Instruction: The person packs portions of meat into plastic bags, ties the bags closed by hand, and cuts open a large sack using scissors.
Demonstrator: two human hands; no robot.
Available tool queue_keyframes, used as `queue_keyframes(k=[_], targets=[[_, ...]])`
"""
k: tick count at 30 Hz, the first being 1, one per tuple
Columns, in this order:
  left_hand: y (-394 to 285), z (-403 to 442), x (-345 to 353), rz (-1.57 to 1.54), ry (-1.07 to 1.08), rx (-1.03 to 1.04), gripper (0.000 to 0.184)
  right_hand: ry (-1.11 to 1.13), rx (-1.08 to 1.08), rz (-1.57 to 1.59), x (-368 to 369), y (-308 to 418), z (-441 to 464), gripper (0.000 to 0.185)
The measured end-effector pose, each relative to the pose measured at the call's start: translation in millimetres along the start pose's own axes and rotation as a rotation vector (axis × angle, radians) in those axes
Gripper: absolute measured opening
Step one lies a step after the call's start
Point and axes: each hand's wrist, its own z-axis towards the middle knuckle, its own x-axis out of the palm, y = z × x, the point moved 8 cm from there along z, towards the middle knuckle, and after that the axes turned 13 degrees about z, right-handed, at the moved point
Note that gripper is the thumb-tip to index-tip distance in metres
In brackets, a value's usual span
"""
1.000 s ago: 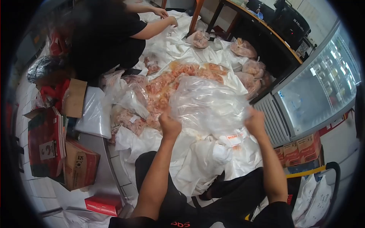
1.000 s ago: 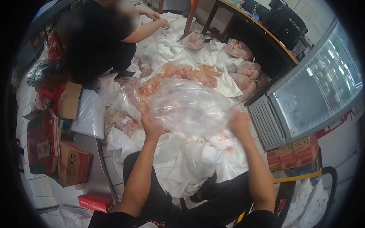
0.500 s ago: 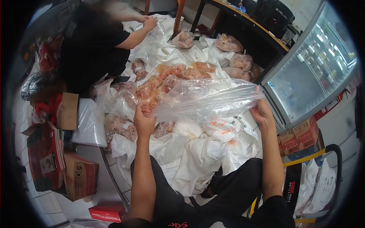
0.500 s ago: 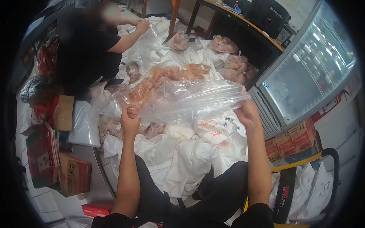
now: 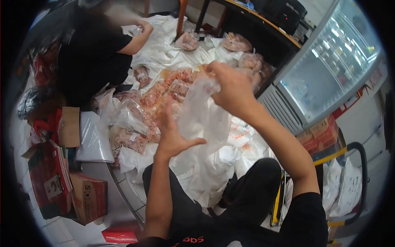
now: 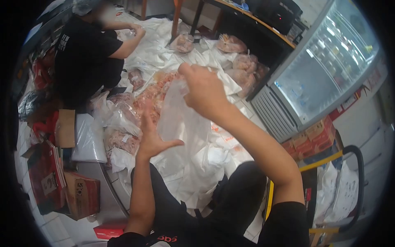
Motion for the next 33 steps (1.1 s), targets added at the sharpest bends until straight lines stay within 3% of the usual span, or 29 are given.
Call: queue_keyframes(k=[2,3,4,6,8,10,11,13,14,16,17,19,21,22,24,26,27,28,29,30,32,33], targets=[[-2.9,-2.5,18.7,-0.064,0.1,-0.111,0.105,0.048,-0.031,0.04,11.8,4.6,2.8,0.038],[7.8,-4.8,26.1,-0.126,-0.114,-0.161,0.071,0.105,-0.031,0.053,18.9,5.3,-0.4,0.045],[25.2,-11.0,37.0,-0.111,-0.096,-0.158,0.071,0.164,-0.022,0.068,27.2,3.6,-7.1,0.051],[70.9,-18.5,34.7,-0.201,-0.134,-0.391,0.046,0.153,-0.034,0.007,33.6,-29.1,-32.1,0.05],[72.1,-7.3,6.0,-0.211,-0.211,-0.45,0.039,0.118,-0.141,-0.212,32.6,-73.3,-56.1,0.042],[74.1,-14.2,-3.2,-0.202,-0.284,-0.521,0.033,0.13,-0.013,-0.23,39.6,-121.4,-91.8,0.022],[64.2,-14.1,-2.5,-0.02,-0.325,-0.417,0.033,0.127,-0.021,-0.215,48.0,-131.8,-103.4,0.022],[56.4,-17.9,3.6,0.301,-0.367,-0.297,0.032,0.317,0.704,0.315,83.7,-193.3,-143.1,0.021],[65.7,-23.0,7.4,0.312,-0.363,-0.298,0.032,0.321,0.705,0.327,85.8,-189.6,-142.0,0.021],[100.5,-31.4,29.2,0.346,-0.108,-0.355,0.025,-0.062,1.284,1.298,106.2,-185.5,-159.7,0.023],[112.2,-38.3,38.2,0.361,-0.102,-0.363,0.025,-0.143,1.233,1.365,113.9,-189.0,-156.4,0.028],[157.1,-59.9,79.6,-0.508,0.001,-0.778,0.015,-0.016,1.177,1.239,121.4,-183.8,-150.9,0.029],[158.0,-61.1,64.5,-0.662,-0.101,-0.884,0.012,0.093,1.109,1.118,125.1,-182.7,-145.5,0.031],[162.5,-65.5,59.6,-0.831,-0.197,-0.983,0.01,0.219,0.794,0.798,118.2,-176.3,-130.8,0.031],[184.1,-76.1,38.7,-0.751,-0.248,-1.007,0.013,0.415,0.159,0.14,116.4,-149.1,-118.6,0.032],[178.0,-72.0,10.4,-0.656,-0.367,-0.888,0.018,0.451,0.091,0.013,140.0,-168.8,-122.7,0.03],[175.6,-74.0,3.0,-0.651,-0.375,-0.889,0.018,0.62,0.245,0.303,162.9,-183.8,-126.1,0.033],[161.4,-65.0,-5.2,-0.404,-0.216,-0.71,0.022,0.786,0.395,0.595,182.9,-191.8,-133.1,0.037],[146.2,-60.0,-8.4,-0.156,-0.057,-0.529,0.025,0.863,0.761,1.38,191.6,-176.1,-138.5,0.045],[145.0,-66.8,-16.8,-0.144,-0.065,-0.538,0.025,0.879,0.753,1.386,193.7,-172.4,-134.9,0.045],[157.8,-93.4,-8.4,0.074,0.311,-0.739,0.031,0.576,0.751,2.323,183.1,-158.3,-109.8,0.051],[165.6,-108.5,-3.1,-0.25,0.273,-0.944,0.035,0.493,0.779,2.342,189.5,-161.6,-110.3,0.062]])
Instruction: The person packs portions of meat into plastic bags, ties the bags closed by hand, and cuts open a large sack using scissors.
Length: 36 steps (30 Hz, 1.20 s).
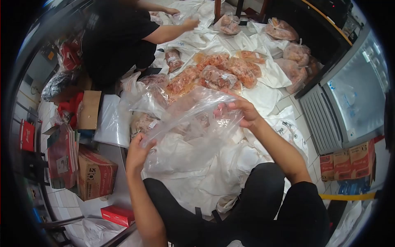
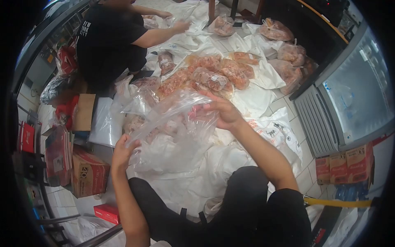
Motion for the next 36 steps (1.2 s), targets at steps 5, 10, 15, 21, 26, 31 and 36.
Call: queue_keyframes(k=[5,10,15,21,26,31,36], targets=[[-14.2,-45.3,-21.6,-0.409,0.041,-0.064,0.034,0.355,0.205,-0.142,-46.8,-15.2,-1.2,0.068],[-17.5,-57.8,-6.8,-0.214,0.035,-0.068,0.023,-0.508,0.136,-1.688,-263.7,42.9,3.2,0.102],[-31.9,-46.6,1.1,-0.07,-0.211,-0.162,0.026,-0.966,0.381,-1.911,-363.0,42.8,-33.9,0.138],[-57.7,-31.1,15.4,0.053,-0.082,-0.155,0.05,-0.926,0.083,-1.382,-384.2,29.4,-48.2,0.124],[-42.0,-23.9,26.4,0.025,-0.053,-0.157,0.055,-0.57,-0.081,-0.655,-220.0,1.0,-64.7,0.107],[-45.0,-10.7,43.9,-0.108,-0.026,-0.123,0.054,0.151,-0.147,-1.411,-70.6,-25.3,-29.9,0.095],[-38.7,-26.3,104.6,-0.194,0.256,-0.105,0.06,0.415,-0.063,-1.562,-37.5,-133.9,36.0,0.082]])
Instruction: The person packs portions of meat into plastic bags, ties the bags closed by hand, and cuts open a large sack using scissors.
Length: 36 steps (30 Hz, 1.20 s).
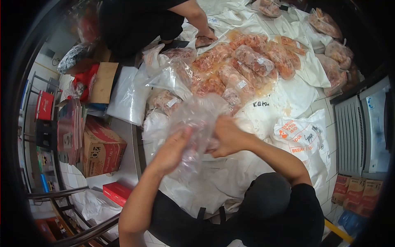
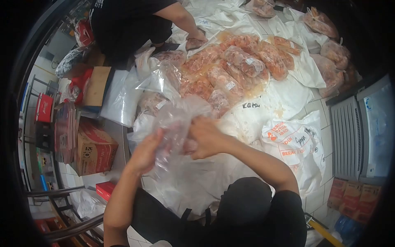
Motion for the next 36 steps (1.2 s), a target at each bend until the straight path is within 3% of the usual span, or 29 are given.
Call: queue_keyframes(k=[1,4,5,6,7,8,9,10,11,12,14,15,16,18,20,22,23,25,26,27,29,31,32,33,34,35,36], targets=[[10.1,-0.5,11.8,0.031,0.088,-0.026,0.059,0.046,-0.08,0.1,27.6,-6.1,15.8,0.075],[-2.3,-10.6,16.7,0.056,0.085,0.073,0.058,0.232,-0.019,0.351,84.2,1.6,29.3,0.059],[-9.2,-15.1,14.8,0.061,0.081,0.105,0.057,0.224,-0.047,0.115,94.5,5.3,29.8,0.049],[-10.9,-19.1,-16.5,-0.057,-0.135,0.015,0.055,0.212,-0.076,-0.126,98.7,5.4,32.1,0.04],[-4.8,-27.3,-47.4,-0.177,-0.357,-0.075,0.054,0.141,-0.285,-0.106,97.3,1.6,31.3,0.036],[3.3,-31.5,-61.8,-0.181,-0.367,-0.078,0.054,0.076,-0.496,-0.079,86.0,-7.9,22.3,0.032],[26.2,-41.2,-76.1,-0.127,-0.361,-0.167,0.05,0.552,0.057,0.041,58.7,-90.6,13.6,0.025],[40.5,-47.3,-80.8,-0.067,-0.338,-0.251,0.047,0.428,0.267,0.187,23.3,-134.1,12.9,0.019],[40.5,-52.6,-80.9,-0.074,-0.349,-0.261,0.047,0.248,0.276,-0.074,-19.1,-153.0,18.8,0.028],[29.1,-56.2,-76.7,-0.027,-0.317,-0.187,0.045,0.143,0.284,-0.413,-39.1,-177.9,16.7,0.051],[18.8,-62.9,-73.0,0.031,-0.285,-0.12,0.044,0.197,0.15,-0.909,-35.1,-192.0,12.2,0.071],[8.8,-67.9,-77.0,0.246,-0.351,-0.03,0.04,0.209,0.101,-1.072,-31.7,-203.1,10.1,0.078],[-3.2,-73.6,-80.4,0.46,-0.418,0.066,0.037,0.233,-0.002,-1.062,-25.4,-210.5,15.2,0.087],[-5.4,-85.2,-96.4,0.618,-0.515,-0.028,0.032,0.267,-0.121,-1.056,-19.2,-195.1,26.4,0.095],[-9.9,-97.3,-108.6,0.773,-0.606,-0.133,0.027,0.536,0.238,-0.888,-7.9,-210.3,17.8,0.103],[-14.2,-111.0,-114.1,0.937,-0.697,-0.231,0.021,0.463,0.492,-0.657,1.7,-230.3,-16.0,0.103],[-8.9,-115.2,-115.5,0.927,-0.709,-0.238,0.021,0.249,0.525,-0.513,5.2,-247.9,-43.5,0.097],[-26.1,-126.3,-105.5,1.304,-0.884,0.093,0.019,0.071,0.755,-0.383,4.7,-238.9,-81.8,0.098],[-18.7,-128.7,-107.9,1.29,-0.897,0.078,0.019,0.075,0.893,-0.3,3.5,-229.3,-98.3,0.099],[-13.6,-127.9,-108.1,1.294,-0.888,0.092,0.018,0.09,0.889,-0.31,5.9,-223.8,-114.0,0.099],[-9.3,-130.7,-104.3,1.298,-0.883,0.108,0.017,-0.231,0.921,0.24,-2.1,-223.6,-150.8,0.091],[30.1,-121.2,-106.1,0.524,-0.652,-0.132,0.012,-0.26,0.912,0.334,-8.4,-203.7,-162.3,0.088],[32.6,-121.4,-102.2,0.526,-0.644,-0.135,0.012,-0.286,0.911,0.43,-12.7,-190.1,-168.8,0.085],[41.6,-119.1,-94.0,0.31,-0.574,-0.134,0.008,-0.289,0.921,0.433,-18.1,-175.9,-172.9,0.085],[49.1,-116.0,-85.1,0.093,-0.502,-0.134,0.006,-0.212,0.716,0.356,-25.3,-146.6,-159.4,0.086],[51.2,-114.6,-82.4,0.089,-0.493,-0.139,0.006,-0.134,0.51,0.276,-32.5,-112.1,-145.2,0.087],[55.9,-114.0,-80.8,0.065,-0.496,-0.17,0.006,-0.049,0.466,0.303,-33.8,-81.2,-129.4,0.085]])
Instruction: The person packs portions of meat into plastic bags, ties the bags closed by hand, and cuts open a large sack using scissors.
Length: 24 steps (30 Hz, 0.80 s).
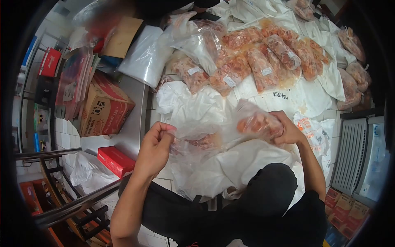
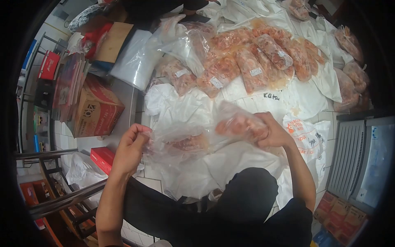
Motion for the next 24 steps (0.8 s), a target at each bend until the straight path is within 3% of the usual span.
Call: queue_keyframes(k=[1,3,5,7,10,11,14,16,18,20,22,24], targets=[[3.8,0.3,2.8,-0.015,-0.001,-0.033,0.007,-0.004,0.008,-0.002,1.7,23.5,5.8,0.085],[6.5,3.1,8.3,0.039,-0.034,0.003,0.011,0.405,-0.153,-0.123,43.2,70.4,18.9,0.083],[-0.1,1.6,13.3,0.101,-0.068,0.056,0.015,0.622,-0.24,-0.133,87.2,79.9,42.4,0.082],[-17.4,-8.0,34.2,0.183,0.032,0.234,0.016,0.755,-0.151,-0.128,127.9,71.6,69.1,0.081],[-21.6,-23.0,43.0,0.35,0.198,0.183,0.018,0.822,-0.038,0.01,163.4,34.6,110.8,0.077],[-20.1,-27.1,43.2,0.441,0.265,0.19,0.019,0.824,-0.05,0.009,168.3,21.1,119.3,0.077],[-20.1,-29.6,28.0,0.53,0.204,0.219,0.017,0.706,0.056,0.25,166.0,3.3,126.6,0.078],[-23.5,-27.4,36.9,0.524,0.194,0.272,0.018,0.59,-0.119,-0.19,168.9,32.6,122.9,0.071],[-37.5,-17.7,36.8,0.397,0.053,0.336,0.018,0.465,-0.115,-0.256,198.6,31.0,119.2,0.063],[-44.8,-8.5,47.9,0.357,0.037,0.421,0.019,0.451,-0.354,-0.203,239.3,46.1,115.0,0.076],[-41.9,-5.3,50.1,0.281,0.018,0.393,0.02,0.482,-0.288,-0.123,243.4,79.8,109.9,0.076],[-37.4,-1.5,34.9,0.262,-0.038,0.339,0.02,0.396,-0.269,-0.226,225.3,60.0,126.3,0.073]])
